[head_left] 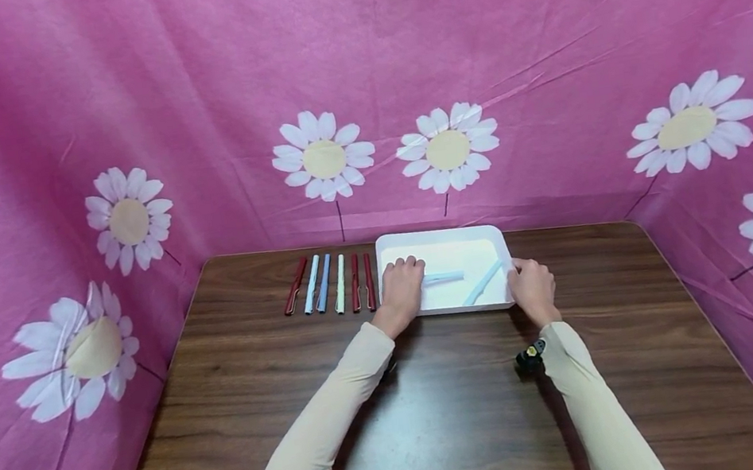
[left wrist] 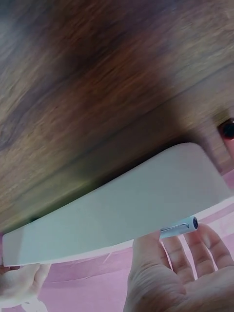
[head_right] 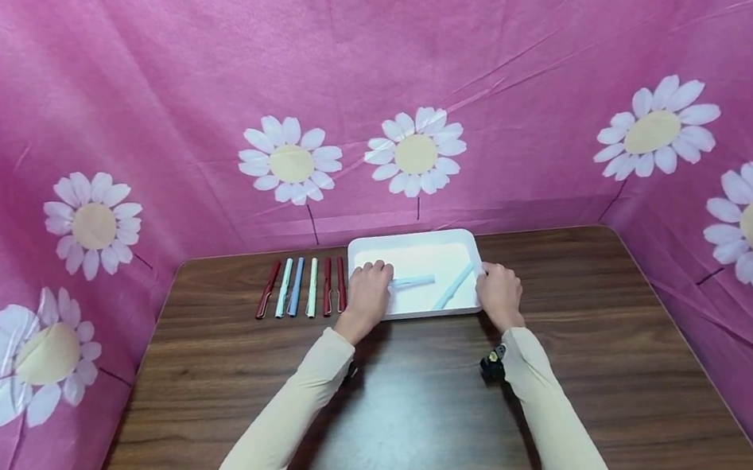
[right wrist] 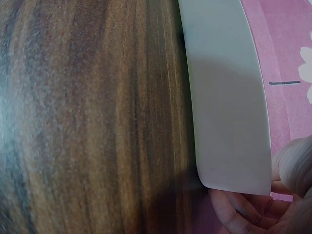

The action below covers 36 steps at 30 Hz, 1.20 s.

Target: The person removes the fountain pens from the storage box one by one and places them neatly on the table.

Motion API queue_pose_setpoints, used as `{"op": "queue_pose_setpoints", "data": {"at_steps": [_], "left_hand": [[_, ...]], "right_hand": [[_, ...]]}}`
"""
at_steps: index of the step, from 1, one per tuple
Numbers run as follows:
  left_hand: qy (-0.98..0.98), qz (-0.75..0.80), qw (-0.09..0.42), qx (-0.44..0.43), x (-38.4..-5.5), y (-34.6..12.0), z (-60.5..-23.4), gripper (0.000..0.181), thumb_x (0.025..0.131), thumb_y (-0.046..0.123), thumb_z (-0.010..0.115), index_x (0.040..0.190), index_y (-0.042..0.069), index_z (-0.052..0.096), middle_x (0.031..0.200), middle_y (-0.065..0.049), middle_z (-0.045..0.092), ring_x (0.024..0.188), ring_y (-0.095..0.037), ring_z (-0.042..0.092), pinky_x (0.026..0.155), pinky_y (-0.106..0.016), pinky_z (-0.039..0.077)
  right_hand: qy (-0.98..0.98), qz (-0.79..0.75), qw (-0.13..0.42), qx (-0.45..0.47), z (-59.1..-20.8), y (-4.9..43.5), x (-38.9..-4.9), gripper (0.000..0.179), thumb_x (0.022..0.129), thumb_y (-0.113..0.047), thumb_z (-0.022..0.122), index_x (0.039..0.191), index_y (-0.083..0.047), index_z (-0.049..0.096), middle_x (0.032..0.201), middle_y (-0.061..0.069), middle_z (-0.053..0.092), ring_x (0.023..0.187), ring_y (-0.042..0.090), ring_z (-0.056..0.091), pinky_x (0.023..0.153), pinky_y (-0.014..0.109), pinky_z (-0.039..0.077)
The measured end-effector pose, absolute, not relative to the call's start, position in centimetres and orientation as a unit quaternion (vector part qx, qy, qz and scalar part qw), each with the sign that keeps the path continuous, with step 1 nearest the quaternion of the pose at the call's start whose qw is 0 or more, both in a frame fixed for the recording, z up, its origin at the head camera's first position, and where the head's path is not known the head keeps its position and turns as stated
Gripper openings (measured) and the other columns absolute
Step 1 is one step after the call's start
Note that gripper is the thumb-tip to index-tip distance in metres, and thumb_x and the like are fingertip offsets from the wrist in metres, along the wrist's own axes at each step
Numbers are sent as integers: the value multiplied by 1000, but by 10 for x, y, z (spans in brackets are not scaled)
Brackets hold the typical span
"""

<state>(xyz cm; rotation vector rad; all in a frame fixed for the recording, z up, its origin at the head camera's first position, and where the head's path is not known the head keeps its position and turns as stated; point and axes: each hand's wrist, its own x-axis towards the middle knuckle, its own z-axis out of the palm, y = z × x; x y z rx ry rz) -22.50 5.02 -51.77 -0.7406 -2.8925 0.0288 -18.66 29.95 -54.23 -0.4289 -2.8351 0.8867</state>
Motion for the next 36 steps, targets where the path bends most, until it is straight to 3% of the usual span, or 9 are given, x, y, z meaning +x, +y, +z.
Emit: {"op": "queue_pose_setpoints", "data": {"at_steps": [5, 13, 17, 24, 31, 36], "left_hand": [[-963, -12, 95, -251, -227, 42, -517, 22, 97, 4, 63, 117, 12, 71, 111, -4, 72, 99, -22, 70, 83, -34, 57], [-960, -51, 152, -229, -231, 25, -517, 16, 91, 5, 73, 107, 10, 71, 101, -7, 72, 91, -24, 71, 74, -35, 58], [-959, -70, 160, -224, -231, 20, -517, 15, 93, 5, 73, 107, 10, 71, 100, -7, 72, 88, -24, 71, 71, -34, 59], [-958, -91, 177, -206, -232, 11, -518, 11, 93, 5, 73, 103, 8, 71, 96, -9, 71, 85, -26, 70, 70, -36, 59], [-950, -133, 204, -194, -233, -13, -521, 11, 91, 2, 75, 101, 5, 70, 93, -10, 68, 81, -27, 69, 68, -38, 58], [-948, -155, 213, -177, -234, -27, -524, 15, 89, 1, 75, 103, 4, 71, 92, -10, 68, 80, -28, 68, 68, -40, 57]], "right_hand": [[-942, 294, 68, -146, -540, 299, -186, 40, 103, -10, 47, 134, 8, 65, 127, 33, 66, 111, 54, 64, 92, 64, 49], [-942, 296, 72, -137, -541, 298, -189, 40, 104, -10, 47, 133, 9, 65, 120, 33, 69, 99, 50, 66, 87, 62, 50], [-941, 300, 66, -140, -542, 301, -187, 41, 104, -11, 46, 135, 9, 64, 116, 33, 70, 96, 49, 65, 87, 61, 50], [-942, 299, 62, -136, -544, 302, -185, 42, 104, -12, 46, 137, 10, 62, 131, 35, 64, 109, 53, 64, 93, 65, 49], [-942, 300, 70, -135, -544, 298, -187, 41, 104, -12, 46, 134, 8, 65, 119, 32, 70, 95, 47, 65, 85, 62, 50], [-941, 299, 68, -143, -544, 299, -186, 42, 104, -12, 46, 136, 8, 63, 128, 34, 66, 103, 52, 66, 88, 63, 50]]}}
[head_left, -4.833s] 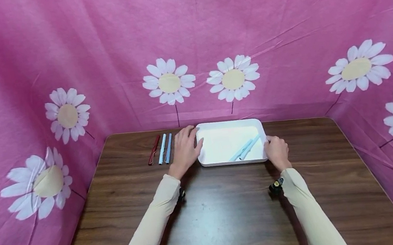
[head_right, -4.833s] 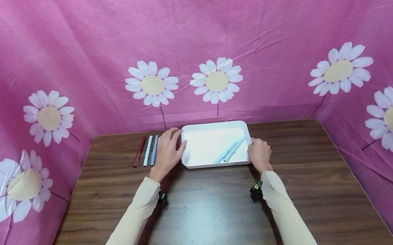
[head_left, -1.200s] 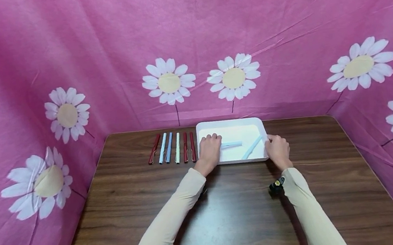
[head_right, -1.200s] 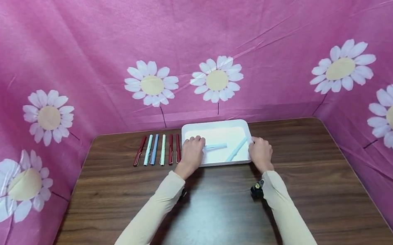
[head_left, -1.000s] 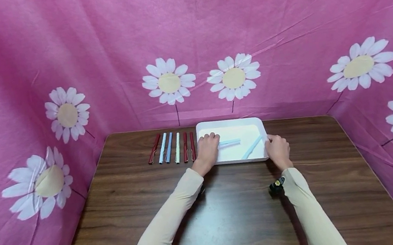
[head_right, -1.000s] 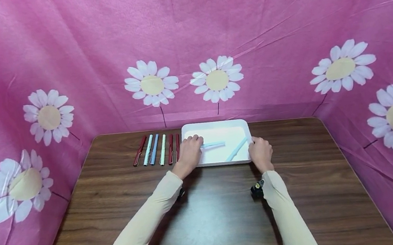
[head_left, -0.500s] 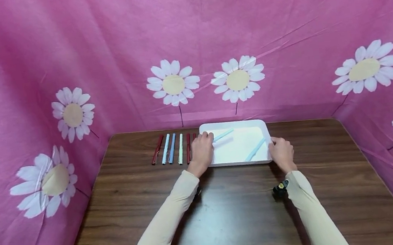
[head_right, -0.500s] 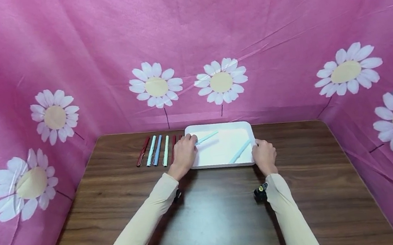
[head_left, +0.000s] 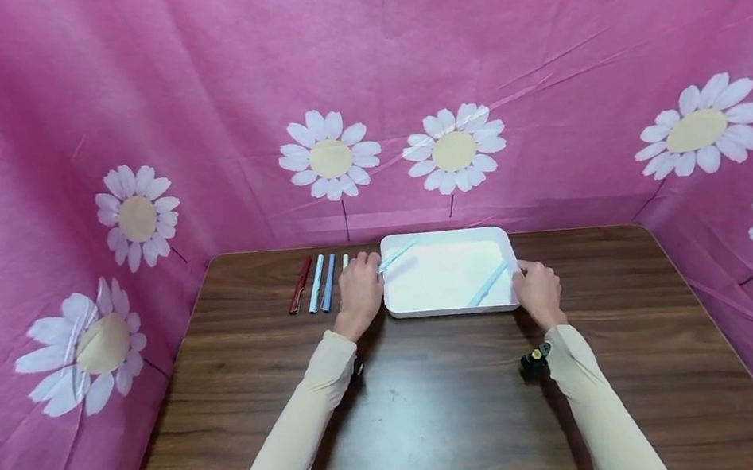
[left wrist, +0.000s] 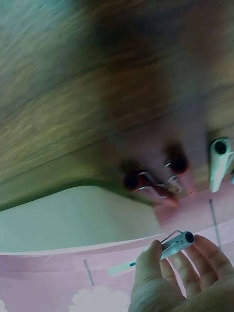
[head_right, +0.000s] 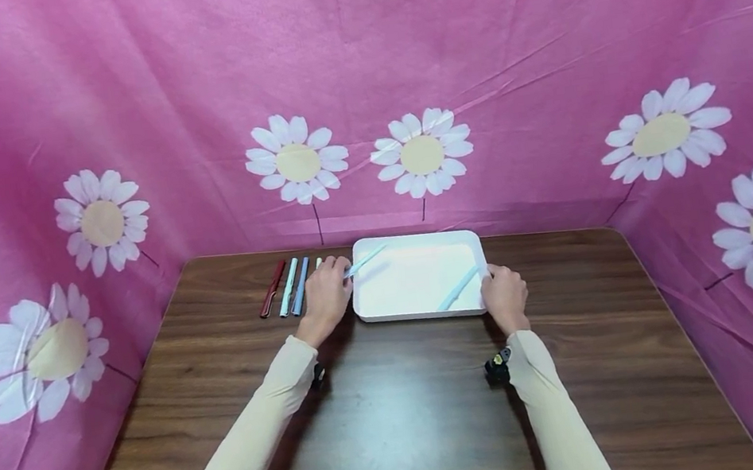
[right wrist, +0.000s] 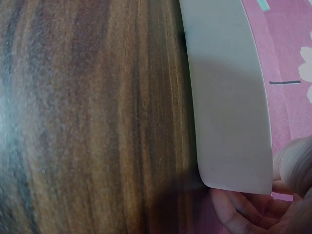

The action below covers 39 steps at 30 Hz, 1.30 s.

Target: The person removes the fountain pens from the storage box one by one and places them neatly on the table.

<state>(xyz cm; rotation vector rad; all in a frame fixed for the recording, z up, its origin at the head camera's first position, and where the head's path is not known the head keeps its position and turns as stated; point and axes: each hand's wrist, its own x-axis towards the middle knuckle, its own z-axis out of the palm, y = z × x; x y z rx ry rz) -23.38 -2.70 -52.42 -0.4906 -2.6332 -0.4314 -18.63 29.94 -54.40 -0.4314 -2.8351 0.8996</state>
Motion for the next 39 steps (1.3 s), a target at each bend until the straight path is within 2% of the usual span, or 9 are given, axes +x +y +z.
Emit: {"op": "queue_pose_setpoints", "data": {"at_steps": [10, 17, 30, 39], "left_hand": [[-936, -221, 235, -138, -237, -60, -524, 19, 84, -3, 77, 102, 1, 70, 92, -15, 69, 82, -36, 68, 68, -49, 57], [-941, -236, 217, -106, -239, -85, -526, 18, 87, 0, 77, 104, 0, 70, 94, -17, 67, 85, -41, 68, 67, -54, 56], [-944, -267, 191, -31, -237, -132, -530, 22, 88, -1, 73, 110, -4, 69, 99, -23, 68, 89, -46, 68, 73, -60, 54], [-947, -268, 174, 15, -236, -166, -536, 21, 87, 0, 71, 107, -5, 68, 99, -25, 66, 90, -50, 68, 75, -63, 53]], "right_hand": [[-941, 295, 67, -154, -543, 298, -187, 41, 103, -11, 47, 136, 5, 65, 132, 34, 63, 113, 56, 63, 92, 65, 49], [-940, 297, 63, -154, -541, 298, -186, 41, 104, -11, 47, 137, 6, 63, 135, 34, 62, 115, 56, 62, 94, 65, 49], [-939, 301, 62, -154, -541, 296, -184, 41, 104, -11, 47, 137, 6, 64, 132, 32, 64, 110, 52, 65, 92, 64, 50], [-940, 297, 63, -158, -542, 298, -185, 42, 104, -12, 46, 139, 5, 63, 135, 33, 62, 115, 55, 63, 94, 65, 49]]}}
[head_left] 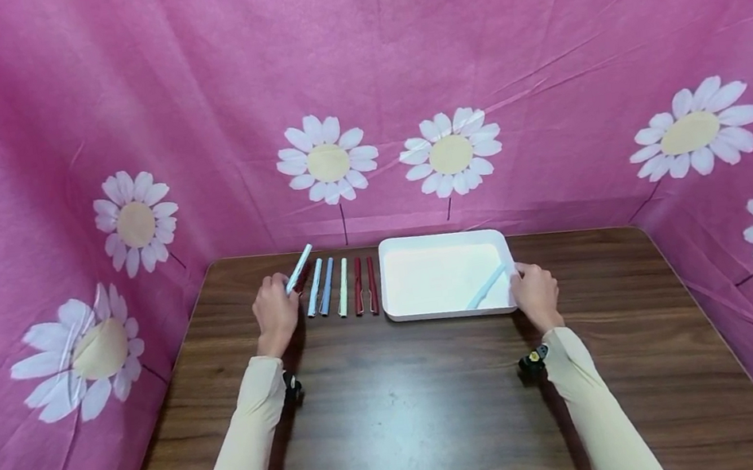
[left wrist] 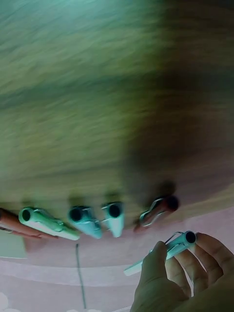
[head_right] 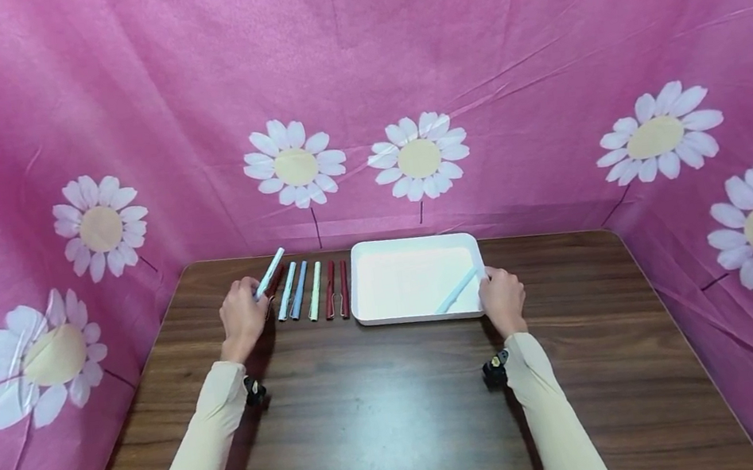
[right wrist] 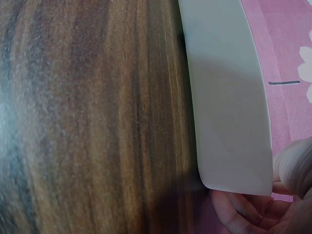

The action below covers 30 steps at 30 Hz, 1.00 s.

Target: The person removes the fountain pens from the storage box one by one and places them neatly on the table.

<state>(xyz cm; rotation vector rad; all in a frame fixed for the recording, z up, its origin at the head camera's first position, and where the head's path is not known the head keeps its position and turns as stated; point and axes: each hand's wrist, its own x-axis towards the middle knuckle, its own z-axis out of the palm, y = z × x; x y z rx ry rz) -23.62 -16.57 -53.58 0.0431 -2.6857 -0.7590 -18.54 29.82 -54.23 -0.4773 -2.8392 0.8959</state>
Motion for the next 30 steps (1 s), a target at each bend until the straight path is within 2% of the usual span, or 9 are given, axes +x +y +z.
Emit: {"op": "queue_pose_setpoints", "data": {"at_steps": [9, 17, 30], "left_hand": [[-948, -268, 165, 56, -235, -186, -542, 21, 84, -1, 67, 105, -6, 67, 99, -28, 68, 91, -55, 68, 77, -67, 52], [-959, -255, 102, 75, -237, -194, -544, 20, 85, 1, 64, 103, -6, 67, 101, -31, 68, 94, -57, 68, 79, -67, 52], [-963, -256, 51, 73, -237, -193, -542, 22, 92, 11, 71, 106, -5, 72, 106, -30, 71, 100, -53, 69, 84, -63, 54]], "right_hand": [[-941, 294, 63, -155, -541, 298, -184, 42, 104, -11, 46, 138, 7, 62, 134, 34, 62, 110, 54, 65, 90, 64, 50], [-940, 298, 64, -152, -543, 298, -186, 41, 104, -10, 47, 138, 7, 62, 134, 33, 63, 112, 54, 65, 93, 64, 50], [-940, 294, 63, -159, -543, 300, -186, 43, 103, -12, 47, 139, 6, 62, 136, 33, 62, 115, 55, 63, 93, 64, 50]]}}
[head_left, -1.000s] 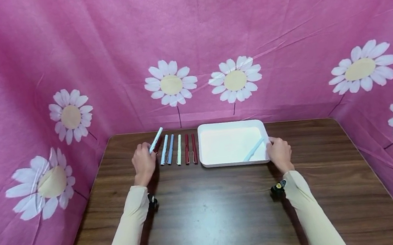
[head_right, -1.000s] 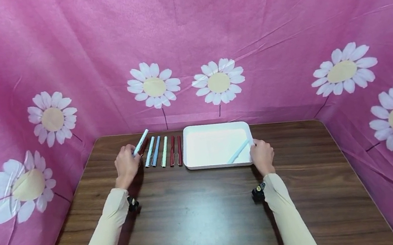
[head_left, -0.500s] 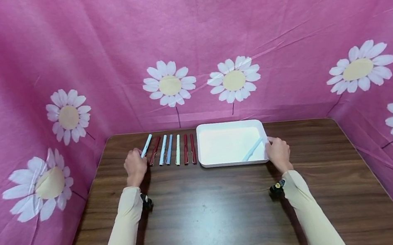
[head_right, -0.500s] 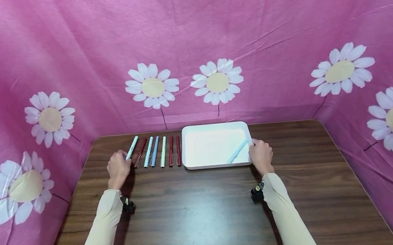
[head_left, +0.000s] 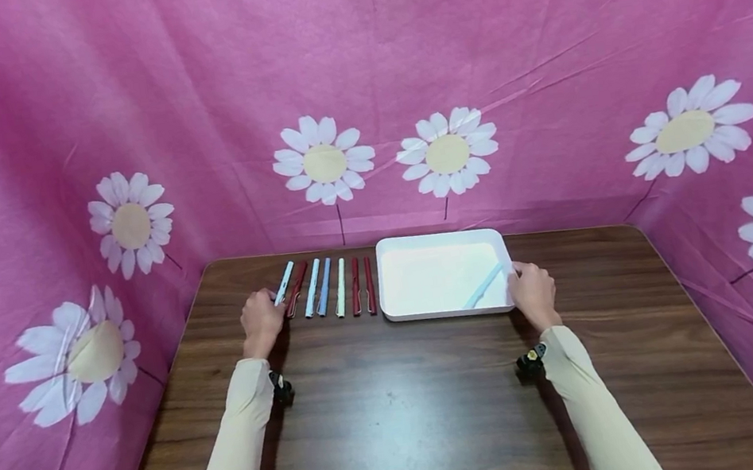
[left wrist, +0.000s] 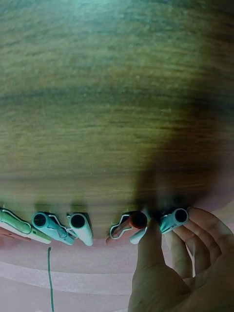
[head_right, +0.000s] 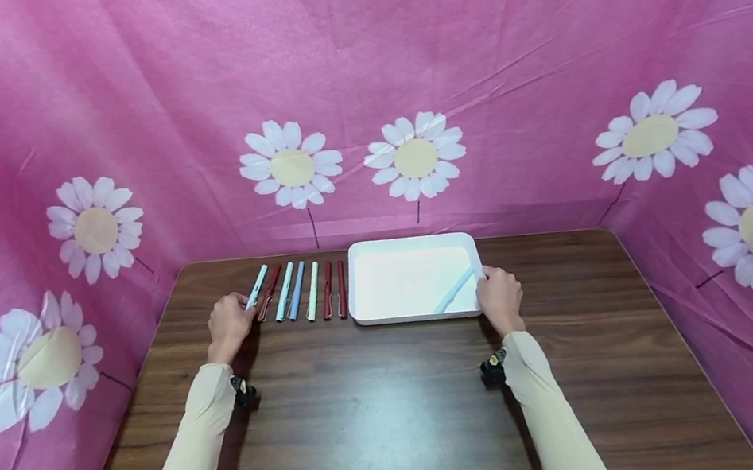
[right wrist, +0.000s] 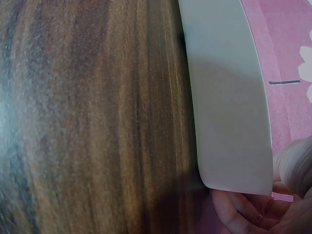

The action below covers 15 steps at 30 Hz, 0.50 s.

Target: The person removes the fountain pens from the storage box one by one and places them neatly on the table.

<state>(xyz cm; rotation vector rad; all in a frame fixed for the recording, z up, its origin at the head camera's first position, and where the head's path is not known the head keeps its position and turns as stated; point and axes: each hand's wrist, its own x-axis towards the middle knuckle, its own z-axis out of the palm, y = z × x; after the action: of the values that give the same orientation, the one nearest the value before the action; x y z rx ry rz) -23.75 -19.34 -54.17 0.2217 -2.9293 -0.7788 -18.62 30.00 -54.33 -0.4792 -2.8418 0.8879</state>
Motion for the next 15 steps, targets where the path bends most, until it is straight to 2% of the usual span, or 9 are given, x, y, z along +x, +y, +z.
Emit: {"op": "queue_pose_setpoints", "data": {"at_steps": [15], "left_hand": [[-957, -275, 57, 70, -233, -195, -542, 27, 96, 18, 70, 112, -5, 69, 108, -30, 70, 101, -54, 67, 84, -64, 53]], "right_hand": [[-938, 301, 75, -151, -545, 301, -186, 41, 103, -11, 48, 137, 7, 63, 133, 33, 63, 113, 55, 65, 92, 65, 50]]}}
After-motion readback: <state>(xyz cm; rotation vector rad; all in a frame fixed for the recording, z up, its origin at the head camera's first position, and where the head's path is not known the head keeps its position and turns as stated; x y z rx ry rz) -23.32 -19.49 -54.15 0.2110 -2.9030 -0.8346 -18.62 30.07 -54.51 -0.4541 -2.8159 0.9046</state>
